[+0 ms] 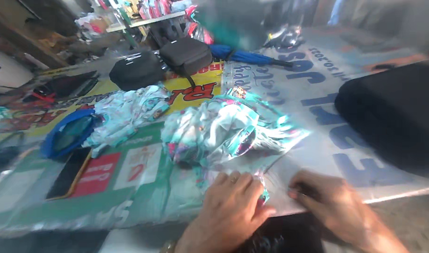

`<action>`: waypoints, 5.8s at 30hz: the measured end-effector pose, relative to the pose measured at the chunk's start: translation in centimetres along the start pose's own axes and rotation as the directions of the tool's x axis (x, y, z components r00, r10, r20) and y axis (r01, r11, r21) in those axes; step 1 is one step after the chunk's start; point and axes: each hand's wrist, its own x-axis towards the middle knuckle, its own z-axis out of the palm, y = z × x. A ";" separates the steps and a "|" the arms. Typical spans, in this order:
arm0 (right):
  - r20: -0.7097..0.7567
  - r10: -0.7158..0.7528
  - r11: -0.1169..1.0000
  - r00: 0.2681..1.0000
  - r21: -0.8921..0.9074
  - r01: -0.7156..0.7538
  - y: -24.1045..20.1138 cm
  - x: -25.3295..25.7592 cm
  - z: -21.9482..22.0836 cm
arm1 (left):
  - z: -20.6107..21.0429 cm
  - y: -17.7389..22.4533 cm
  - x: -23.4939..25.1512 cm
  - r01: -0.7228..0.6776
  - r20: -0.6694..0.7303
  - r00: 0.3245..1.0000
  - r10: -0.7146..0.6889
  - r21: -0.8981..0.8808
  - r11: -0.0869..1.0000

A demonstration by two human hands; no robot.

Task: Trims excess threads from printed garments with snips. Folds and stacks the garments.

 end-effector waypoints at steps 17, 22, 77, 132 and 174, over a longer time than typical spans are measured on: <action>-0.160 0.043 0.975 0.986 0.220 -0.007 -2.2 0.9 2.2 | 2.4 2.3 -1.9 0.151 -0.073 0.794 -0.604 -0.938 0.312; -0.200 -0.002 0.999 0.980 0.037 0.010 -3.0 0.7 2.1 | 2.2 2.5 -2.0 0.139 -0.023 0.813 -0.581 -0.963 0.232; 0.136 -0.241 0.951 0.961 0.233 0.205 -2.4 1.1 4.9 | 4.8 3.0 -5.4 0.132 -0.291 0.917 -0.275 -0.429 0.894; 0.005 -0.344 0.916 0.939 -0.217 0.337 -3.7 -1.5 4.0 | 4.9 3.9 -6.5 0.096 -0.463 0.877 -0.125 -0.086 0.992; -0.053 -0.078 0.857 0.996 0.507 0.094 -2.3 1.7 1.1 | -0.1 1.8 -0.8 0.024 0.078 0.823 -0.563 -0.995 -0.101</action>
